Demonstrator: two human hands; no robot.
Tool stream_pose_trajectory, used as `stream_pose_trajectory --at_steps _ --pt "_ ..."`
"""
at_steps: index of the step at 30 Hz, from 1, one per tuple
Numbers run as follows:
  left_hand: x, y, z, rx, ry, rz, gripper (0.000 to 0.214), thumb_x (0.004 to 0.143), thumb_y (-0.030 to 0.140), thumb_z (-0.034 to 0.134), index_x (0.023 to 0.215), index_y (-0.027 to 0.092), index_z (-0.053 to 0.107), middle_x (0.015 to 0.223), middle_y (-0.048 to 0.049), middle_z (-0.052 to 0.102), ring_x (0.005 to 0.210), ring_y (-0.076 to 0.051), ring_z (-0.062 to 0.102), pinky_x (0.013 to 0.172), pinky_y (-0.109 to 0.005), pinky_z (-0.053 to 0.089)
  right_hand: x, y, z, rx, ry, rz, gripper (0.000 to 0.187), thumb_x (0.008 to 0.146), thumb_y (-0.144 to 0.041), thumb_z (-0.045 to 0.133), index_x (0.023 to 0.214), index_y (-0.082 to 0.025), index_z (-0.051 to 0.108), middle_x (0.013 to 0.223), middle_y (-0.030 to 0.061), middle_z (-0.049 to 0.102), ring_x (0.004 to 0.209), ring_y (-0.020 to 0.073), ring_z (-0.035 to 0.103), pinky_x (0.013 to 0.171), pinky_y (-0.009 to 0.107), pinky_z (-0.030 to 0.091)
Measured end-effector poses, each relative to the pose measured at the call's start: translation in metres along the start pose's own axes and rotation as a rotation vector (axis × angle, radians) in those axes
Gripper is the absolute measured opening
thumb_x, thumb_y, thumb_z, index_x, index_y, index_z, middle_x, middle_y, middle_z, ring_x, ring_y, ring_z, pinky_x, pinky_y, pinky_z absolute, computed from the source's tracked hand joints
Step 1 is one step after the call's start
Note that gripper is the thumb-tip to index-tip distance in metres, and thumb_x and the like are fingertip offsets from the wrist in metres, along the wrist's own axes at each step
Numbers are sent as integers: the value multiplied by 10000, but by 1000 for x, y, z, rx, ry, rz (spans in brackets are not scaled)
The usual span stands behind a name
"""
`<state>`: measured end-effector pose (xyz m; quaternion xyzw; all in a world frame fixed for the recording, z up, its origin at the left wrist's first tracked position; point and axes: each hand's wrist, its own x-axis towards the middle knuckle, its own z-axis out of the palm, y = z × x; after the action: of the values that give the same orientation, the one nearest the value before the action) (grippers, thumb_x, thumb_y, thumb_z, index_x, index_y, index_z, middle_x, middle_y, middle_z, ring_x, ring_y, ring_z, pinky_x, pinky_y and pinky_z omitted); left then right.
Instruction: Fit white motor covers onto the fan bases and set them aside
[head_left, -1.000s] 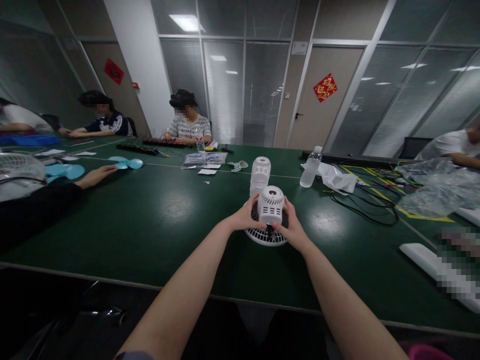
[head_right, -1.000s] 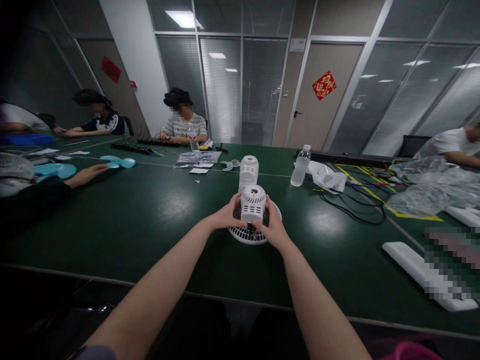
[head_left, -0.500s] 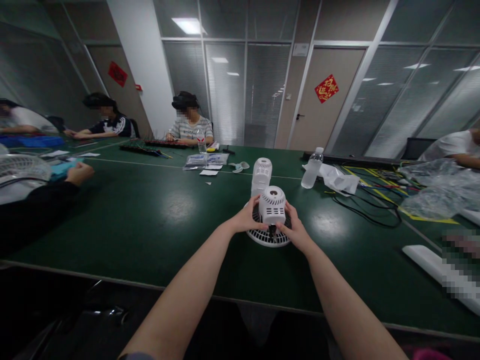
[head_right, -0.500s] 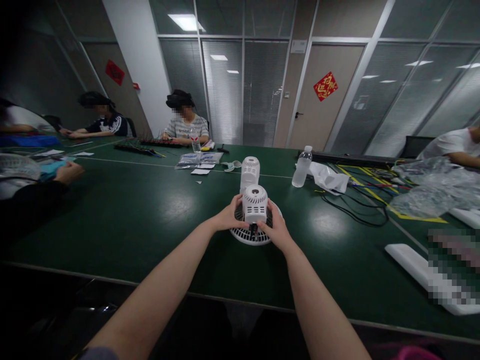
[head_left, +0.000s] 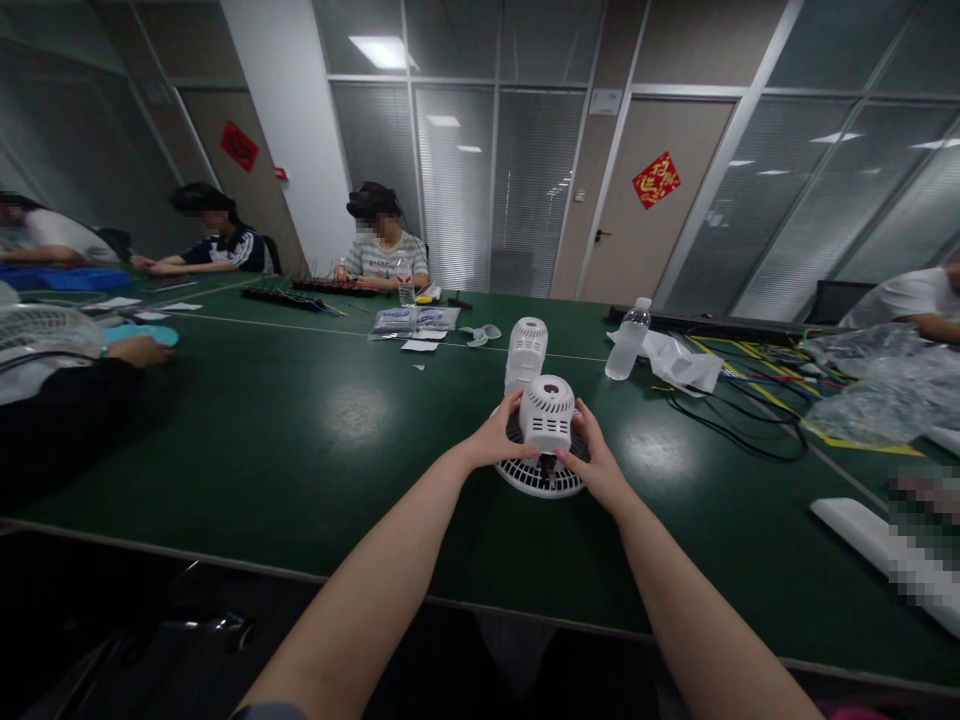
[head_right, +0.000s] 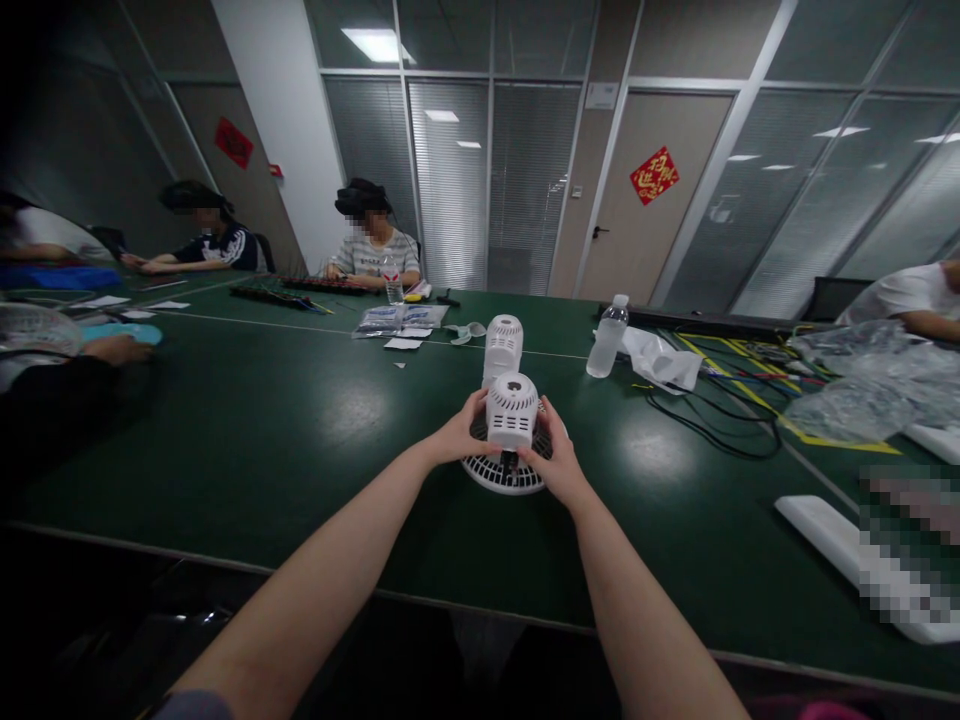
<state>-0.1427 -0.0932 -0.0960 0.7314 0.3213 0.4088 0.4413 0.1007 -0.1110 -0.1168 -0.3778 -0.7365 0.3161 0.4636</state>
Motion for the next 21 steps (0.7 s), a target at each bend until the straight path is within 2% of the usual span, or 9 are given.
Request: stream_pose_trajectory --at_steps 5,11,18,21 --pt "0 3 -2 44 -17 -37 1202 622 381 881 1562 249 143 1582 -198 305 1482 -382 285 1195 -630 231 -1 -3 -2 -87 -1 -18 942 832 -505 709 1582 -369 156 1590 90 366 1432 354 398 1179 618 296" --pt "-1 3 3 -5 14 38 1168 648 403 871 1557 237 157 1587 -179 319 1484 -346 295 1219 -563 230 2 -9 5 -140 55 -65 980 812 -541 710 1582 -384 124 1635 82 271 1403 381 427 1136 647 343" --pt "-1 5 2 -98 0 21 1141 669 430 857 1561 247 171 1573 -176 355 1473 -362 319 1209 -573 236 7 -20 16 -37 97 -103 947 816 -487 733 1569 -346 175 1608 91 322 1425 356 406 1162 594 347" --pt "0 6 3 -97 -13 28 1160 669 426 856 1569 244 148 1581 -181 336 1477 -367 306 1211 -579 228 6 -17 13 -35 78 -106 965 838 -493 708 1576 -358 102 1611 101 298 1426 352 403 1151 597 359"
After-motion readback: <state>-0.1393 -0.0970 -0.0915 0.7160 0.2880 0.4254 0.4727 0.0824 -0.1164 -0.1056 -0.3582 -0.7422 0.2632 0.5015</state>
